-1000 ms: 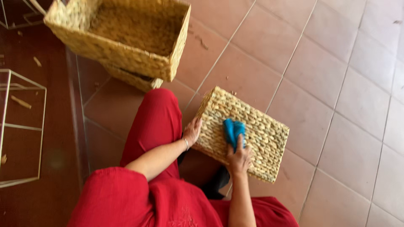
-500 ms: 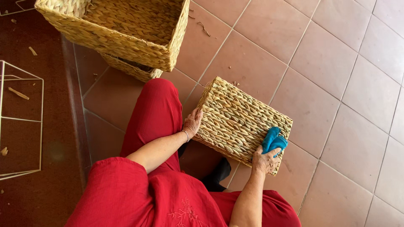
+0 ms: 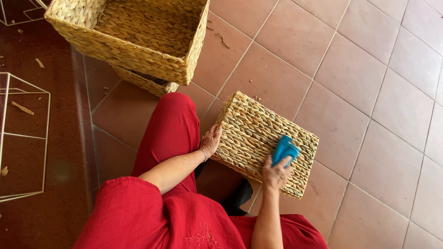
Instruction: The person sits on the floor and wipes a rectangular woven basket with a blue cloth. They clean the exterior surfaces and the interior of the basket, rotating it to access different sides.
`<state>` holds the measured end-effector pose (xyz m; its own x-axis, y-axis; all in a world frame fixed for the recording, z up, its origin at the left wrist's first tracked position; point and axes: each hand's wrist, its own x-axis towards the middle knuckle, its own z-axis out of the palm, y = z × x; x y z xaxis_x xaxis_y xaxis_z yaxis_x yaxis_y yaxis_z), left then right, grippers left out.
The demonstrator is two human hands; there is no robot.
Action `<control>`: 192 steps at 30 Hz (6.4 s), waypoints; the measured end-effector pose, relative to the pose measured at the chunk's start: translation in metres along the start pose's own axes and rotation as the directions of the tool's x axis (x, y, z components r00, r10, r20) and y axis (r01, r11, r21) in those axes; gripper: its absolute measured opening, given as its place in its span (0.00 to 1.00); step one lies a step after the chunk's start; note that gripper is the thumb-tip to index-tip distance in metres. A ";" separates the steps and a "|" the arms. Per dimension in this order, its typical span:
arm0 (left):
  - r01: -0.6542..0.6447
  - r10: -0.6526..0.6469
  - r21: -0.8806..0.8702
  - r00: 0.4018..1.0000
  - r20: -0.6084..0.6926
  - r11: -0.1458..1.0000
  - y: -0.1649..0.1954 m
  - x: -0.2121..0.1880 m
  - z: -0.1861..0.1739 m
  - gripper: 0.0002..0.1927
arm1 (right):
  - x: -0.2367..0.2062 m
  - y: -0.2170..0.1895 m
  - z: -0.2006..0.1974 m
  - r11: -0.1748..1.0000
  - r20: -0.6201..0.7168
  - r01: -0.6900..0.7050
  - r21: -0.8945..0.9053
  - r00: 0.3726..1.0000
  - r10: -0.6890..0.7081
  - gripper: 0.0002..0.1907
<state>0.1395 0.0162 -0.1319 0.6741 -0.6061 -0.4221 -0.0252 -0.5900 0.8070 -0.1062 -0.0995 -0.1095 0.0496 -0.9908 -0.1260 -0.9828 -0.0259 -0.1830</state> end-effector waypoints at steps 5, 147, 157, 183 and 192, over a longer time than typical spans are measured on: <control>-0.020 0.020 0.002 0.999 -0.041 1.000 -0.007 0.005 0.005 0.35 | -0.050 -0.061 0.012 0.889 0.005 0.459 0.011 0.889 -0.459 0.50; -0.041 0.037 0.025 0.990 0.139 0.999 0.040 -0.018 -0.027 0.42 | 0.005 -0.010 -0.067 0.834 0.377 0.454 -0.313 0.866 -0.329 0.46; -0.001 -0.003 0.028 0.986 0.165 1.000 0.037 -0.014 -0.025 0.45 | 0.068 0.042 -0.060 0.971 0.105 -0.156 -0.179 0.979 0.176 0.47; -0.111 0.108 0.012 0.984 0.144 0.994 0.030 -0.009 -0.024 0.43 | 0.009 -0.021 -0.038 0.931 0.145 0.340 -0.132 0.936 -0.322 0.42; -0.125 0.124 0.000 0.981 0.148 0.992 0.028 -0.009 -0.022 0.41 | 0.069 0.063 -0.051 0.952 0.079 -0.293 -0.093 0.950 0.301 0.40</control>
<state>0.1489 0.0169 -0.0960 0.5491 -0.7467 -0.3755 -0.1097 -0.5097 0.8533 -0.1739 -0.1761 -0.0802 -0.2343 -0.9390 -0.2516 -0.9662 0.2536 -0.0467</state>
